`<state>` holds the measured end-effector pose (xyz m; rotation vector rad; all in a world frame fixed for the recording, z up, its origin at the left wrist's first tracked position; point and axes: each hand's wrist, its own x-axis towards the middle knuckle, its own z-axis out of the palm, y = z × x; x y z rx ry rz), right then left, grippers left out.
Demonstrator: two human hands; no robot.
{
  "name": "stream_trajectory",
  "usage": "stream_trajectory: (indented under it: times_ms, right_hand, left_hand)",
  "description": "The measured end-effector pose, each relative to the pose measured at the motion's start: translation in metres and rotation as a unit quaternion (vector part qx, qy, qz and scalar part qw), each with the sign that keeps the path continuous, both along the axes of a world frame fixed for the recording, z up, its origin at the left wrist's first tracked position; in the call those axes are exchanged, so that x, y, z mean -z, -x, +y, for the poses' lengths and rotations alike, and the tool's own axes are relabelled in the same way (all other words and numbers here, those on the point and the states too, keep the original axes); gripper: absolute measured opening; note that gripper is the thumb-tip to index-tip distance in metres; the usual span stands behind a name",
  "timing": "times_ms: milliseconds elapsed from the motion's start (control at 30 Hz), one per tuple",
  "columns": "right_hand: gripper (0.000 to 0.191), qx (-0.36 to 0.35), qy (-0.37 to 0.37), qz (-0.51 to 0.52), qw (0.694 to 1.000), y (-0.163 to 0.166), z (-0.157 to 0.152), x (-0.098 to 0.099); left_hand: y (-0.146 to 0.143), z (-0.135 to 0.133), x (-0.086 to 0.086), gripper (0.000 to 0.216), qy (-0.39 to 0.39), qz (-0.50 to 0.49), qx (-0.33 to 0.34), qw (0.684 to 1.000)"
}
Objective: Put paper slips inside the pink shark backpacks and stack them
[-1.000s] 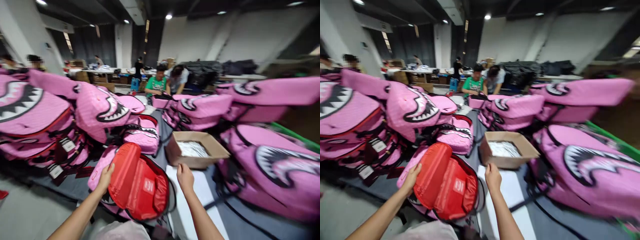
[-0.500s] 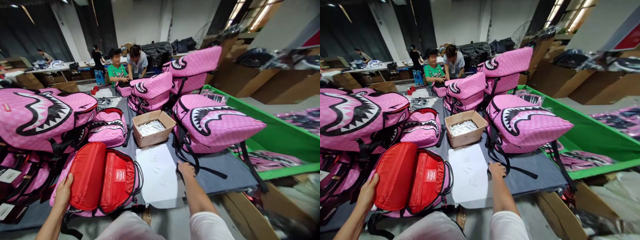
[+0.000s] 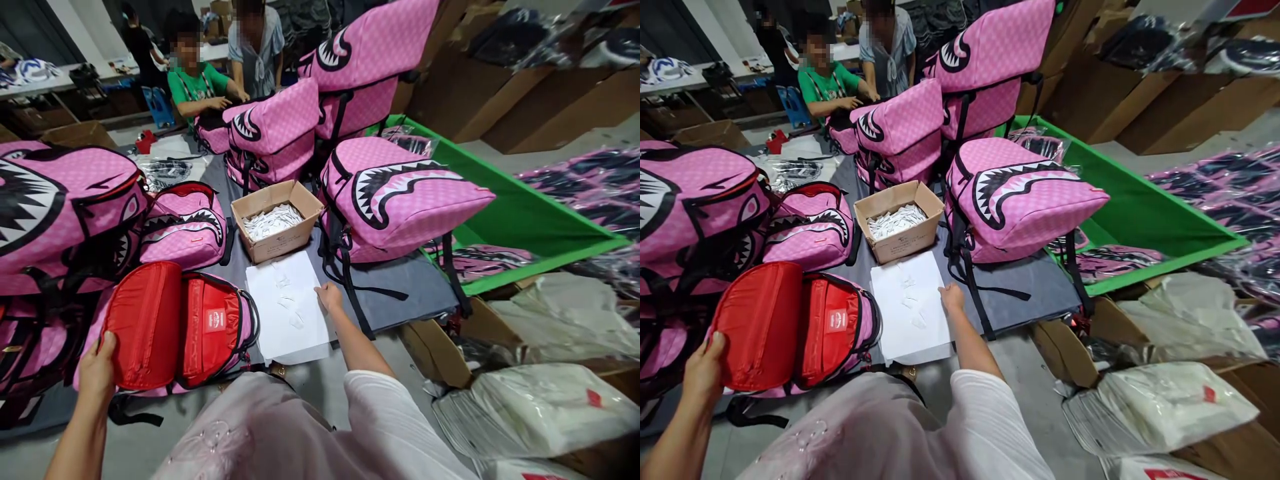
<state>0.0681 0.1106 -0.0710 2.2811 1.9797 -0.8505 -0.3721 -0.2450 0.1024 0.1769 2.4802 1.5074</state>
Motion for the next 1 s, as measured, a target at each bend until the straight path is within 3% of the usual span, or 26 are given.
stream_trajectory:
  times_ms: [133, 400, 633, 1000]
  right_hand:
    - [0.025, -0.001, -0.015, -0.003, 1.000, 0.002, -0.003, -0.002]
    - [0.032, -0.039, -0.106, -0.046, 0.992, 0.012, -0.021, -0.005]
    - [0.024, -0.008, -0.010, -0.035, 0.999, 0.027, -0.011, -0.001]
    - [0.023, -0.037, -0.045, -0.020, 0.998, 0.024, -0.016, 0.002]
  left_hand:
    - [-0.007, 0.004, -0.004, 0.033, -0.044, -0.035, -0.037, 0.998]
    - [-0.016, 0.009, -0.011, 0.028, -0.040, -0.030, -0.051, 0.997]
    - [-0.012, 0.008, -0.008, 0.053, -0.023, -0.041, -0.060, 0.997]
    - [-0.026, 0.013, -0.020, 0.054, -0.044, -0.042, -0.056, 0.997]
